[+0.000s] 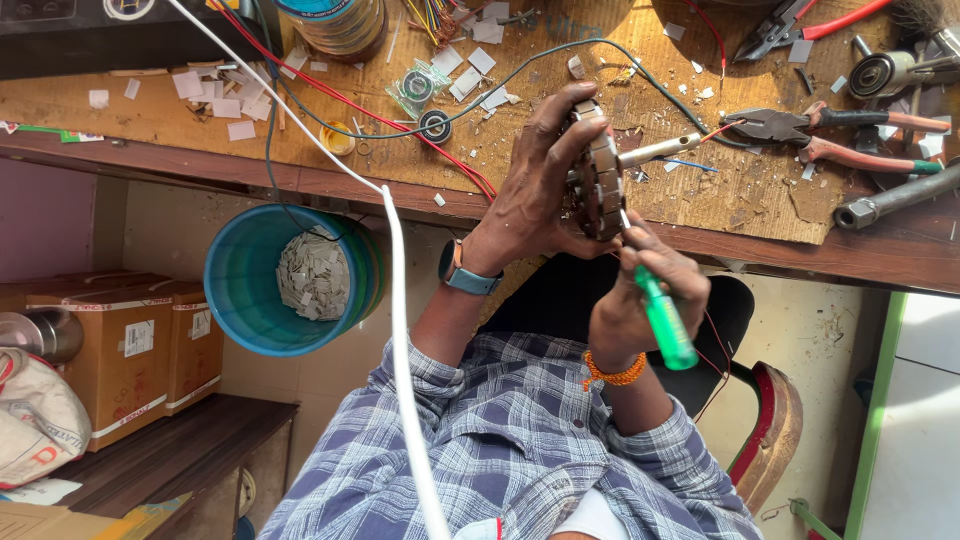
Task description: The person uses a green-handled screwdriver to pry and adjust components on a cylindrical motor armature held in their left hand. They repeatedly rotate the armature and work on different sections of the copper windings and slots.
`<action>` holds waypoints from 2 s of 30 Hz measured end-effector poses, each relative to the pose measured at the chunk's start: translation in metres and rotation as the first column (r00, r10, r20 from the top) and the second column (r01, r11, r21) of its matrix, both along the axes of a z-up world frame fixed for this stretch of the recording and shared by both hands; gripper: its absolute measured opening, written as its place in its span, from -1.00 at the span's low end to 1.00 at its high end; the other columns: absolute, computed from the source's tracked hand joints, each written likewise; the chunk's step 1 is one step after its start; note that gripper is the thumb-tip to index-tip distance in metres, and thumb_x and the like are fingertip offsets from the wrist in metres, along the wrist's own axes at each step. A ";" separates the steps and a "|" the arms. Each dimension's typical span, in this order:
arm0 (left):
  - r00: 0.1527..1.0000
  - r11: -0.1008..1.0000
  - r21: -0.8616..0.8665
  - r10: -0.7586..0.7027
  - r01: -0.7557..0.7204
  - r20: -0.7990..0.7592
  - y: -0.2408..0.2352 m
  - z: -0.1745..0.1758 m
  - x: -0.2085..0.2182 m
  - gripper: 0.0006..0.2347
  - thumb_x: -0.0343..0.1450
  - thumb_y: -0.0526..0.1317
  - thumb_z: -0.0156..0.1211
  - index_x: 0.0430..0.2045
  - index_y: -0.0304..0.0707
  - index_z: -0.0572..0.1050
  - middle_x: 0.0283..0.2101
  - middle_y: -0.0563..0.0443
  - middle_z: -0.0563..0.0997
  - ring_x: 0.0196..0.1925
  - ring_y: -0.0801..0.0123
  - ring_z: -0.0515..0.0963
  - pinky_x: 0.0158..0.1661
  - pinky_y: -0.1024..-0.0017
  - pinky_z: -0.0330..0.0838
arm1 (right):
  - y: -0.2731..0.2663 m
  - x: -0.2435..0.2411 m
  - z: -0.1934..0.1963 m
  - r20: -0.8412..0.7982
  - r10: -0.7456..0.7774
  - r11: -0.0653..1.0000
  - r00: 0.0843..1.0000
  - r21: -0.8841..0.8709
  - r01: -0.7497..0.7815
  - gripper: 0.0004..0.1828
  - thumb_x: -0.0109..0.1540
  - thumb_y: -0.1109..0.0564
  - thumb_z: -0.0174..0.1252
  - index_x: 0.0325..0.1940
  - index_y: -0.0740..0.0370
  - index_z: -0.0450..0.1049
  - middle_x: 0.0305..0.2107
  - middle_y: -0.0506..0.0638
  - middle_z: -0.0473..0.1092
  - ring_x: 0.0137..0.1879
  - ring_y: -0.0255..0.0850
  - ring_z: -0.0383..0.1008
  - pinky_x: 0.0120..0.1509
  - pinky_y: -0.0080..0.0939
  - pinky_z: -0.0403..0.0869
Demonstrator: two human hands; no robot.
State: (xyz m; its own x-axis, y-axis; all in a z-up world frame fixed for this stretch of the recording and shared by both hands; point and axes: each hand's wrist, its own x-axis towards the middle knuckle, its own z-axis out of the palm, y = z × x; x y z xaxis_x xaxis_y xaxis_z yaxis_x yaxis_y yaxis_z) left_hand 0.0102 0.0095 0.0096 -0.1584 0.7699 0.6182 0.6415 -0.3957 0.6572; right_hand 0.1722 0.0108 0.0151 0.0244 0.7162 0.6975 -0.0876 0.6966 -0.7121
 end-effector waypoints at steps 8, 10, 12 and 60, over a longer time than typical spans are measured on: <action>0.998 0.998 0.016 -0.053 0.054 -0.045 0.000 -0.002 0.001 0.08 0.07 0.09 0.73 0.44 0.18 0.00 0.55 -0.06 -0.05 0.60 -0.19 0.01 0.54 -0.14 0.15 | 0.003 0.008 0.000 -0.046 0.008 0.996 0.999 -0.084 -0.012 -0.67 0.39 0.14 0.27 0.02 0.33 0.26 -0.17 0.26 0.52 0.00 -0.01 0.64 0.16 -0.08 0.67; 0.998 0.998 0.014 -0.056 0.057 -0.040 -0.001 -0.002 -0.002 0.07 0.08 0.08 0.73 0.45 0.16 0.01 0.55 -0.07 -0.05 0.60 -0.19 0.04 0.53 -0.11 0.18 | 0.002 0.005 0.001 -0.042 -0.009 0.995 0.999 -0.101 0.005 -0.68 0.39 0.15 0.26 0.02 0.34 0.27 -0.17 0.28 0.53 -0.01 -0.01 0.65 0.11 -0.09 0.68; 0.998 0.999 0.006 -0.048 0.048 -0.043 0.000 -0.002 0.000 0.07 0.08 0.08 0.73 0.45 0.15 0.02 0.55 -0.10 -0.04 0.59 -0.18 0.08 0.49 -0.08 0.22 | 0.003 0.007 0.004 -0.014 -0.039 0.990 0.999 -0.135 0.037 -0.68 0.39 0.17 0.25 0.03 0.36 0.26 -0.16 0.29 0.53 0.03 0.02 0.65 0.08 -0.12 0.67; 0.995 0.998 0.046 0.028 -0.032 0.097 0.001 -0.014 -0.002 0.14 -0.02 0.08 0.75 0.41 0.15 -0.03 0.51 -0.19 0.01 0.56 -0.15 0.14 0.53 -0.07 0.22 | -0.018 -0.012 0.032 0.221 0.013 0.987 0.975 -0.157 0.023 -0.73 0.29 0.39 0.30 -0.08 0.33 0.32 -0.07 0.33 0.53 0.06 0.00 0.64 0.02 -0.24 0.64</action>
